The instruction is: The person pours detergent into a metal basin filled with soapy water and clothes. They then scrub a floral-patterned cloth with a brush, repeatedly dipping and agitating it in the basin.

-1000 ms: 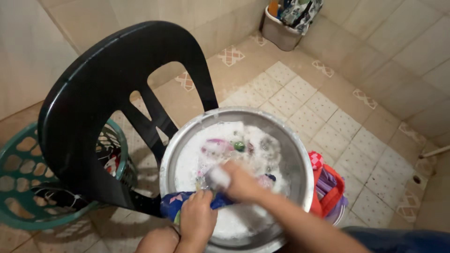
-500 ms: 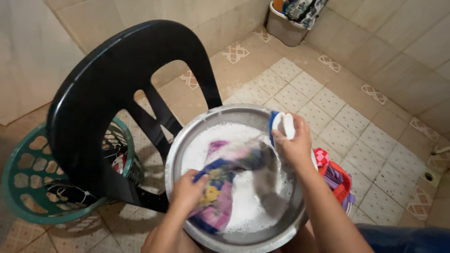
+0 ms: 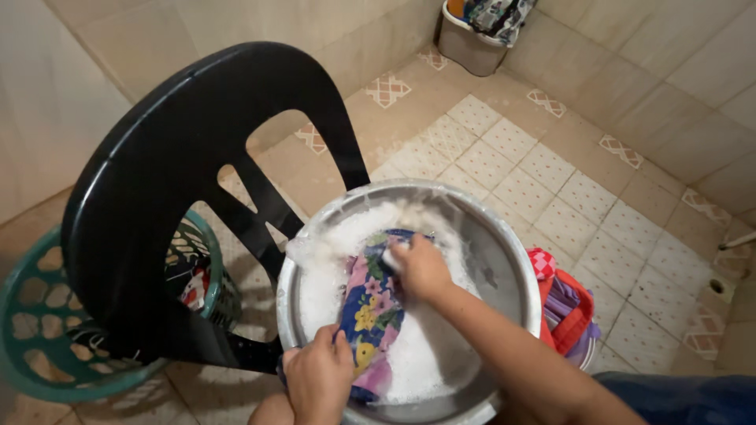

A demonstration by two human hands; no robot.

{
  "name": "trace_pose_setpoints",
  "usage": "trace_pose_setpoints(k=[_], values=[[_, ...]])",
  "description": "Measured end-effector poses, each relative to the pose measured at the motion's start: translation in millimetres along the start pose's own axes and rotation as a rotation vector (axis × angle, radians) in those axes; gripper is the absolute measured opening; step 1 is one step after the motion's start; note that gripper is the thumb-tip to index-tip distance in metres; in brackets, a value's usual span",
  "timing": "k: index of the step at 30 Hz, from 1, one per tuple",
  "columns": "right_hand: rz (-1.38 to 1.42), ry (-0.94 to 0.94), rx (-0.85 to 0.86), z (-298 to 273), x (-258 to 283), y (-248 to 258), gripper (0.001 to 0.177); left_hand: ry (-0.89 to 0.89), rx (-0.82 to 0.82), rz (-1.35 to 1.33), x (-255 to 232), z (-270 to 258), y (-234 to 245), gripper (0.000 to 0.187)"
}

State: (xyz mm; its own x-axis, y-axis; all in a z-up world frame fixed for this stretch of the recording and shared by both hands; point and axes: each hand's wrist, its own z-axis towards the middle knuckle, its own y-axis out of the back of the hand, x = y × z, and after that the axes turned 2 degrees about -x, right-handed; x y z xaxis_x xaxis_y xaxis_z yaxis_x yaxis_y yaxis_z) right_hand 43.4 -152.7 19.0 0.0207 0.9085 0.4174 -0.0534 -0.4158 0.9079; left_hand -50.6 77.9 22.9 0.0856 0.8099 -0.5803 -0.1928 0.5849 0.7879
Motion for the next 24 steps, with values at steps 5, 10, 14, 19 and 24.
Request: trace_pose_setpoints(k=[5,10,14,19,24], values=[[0.229,0.154,-0.029,-11,22,-28,0.059,0.026,-0.003,-0.055,2,4,2,0.02],[0.029,0.149,0.001,7,-2,-20,0.057,-0.038,-0.052,-0.089,1,-2,2,0.017],[0.272,0.196,-0.08,-4,19,-51,0.069,0.01,0.006,-0.105,1,5,2,0.019],[0.071,0.312,0.076,5,11,-59,0.063,0.052,0.1,-0.157,1,-2,9,0.018],[0.004,0.083,-0.14,59,-27,-16,0.051,0.048,0.313,0.002,-8,16,15,0.024]])
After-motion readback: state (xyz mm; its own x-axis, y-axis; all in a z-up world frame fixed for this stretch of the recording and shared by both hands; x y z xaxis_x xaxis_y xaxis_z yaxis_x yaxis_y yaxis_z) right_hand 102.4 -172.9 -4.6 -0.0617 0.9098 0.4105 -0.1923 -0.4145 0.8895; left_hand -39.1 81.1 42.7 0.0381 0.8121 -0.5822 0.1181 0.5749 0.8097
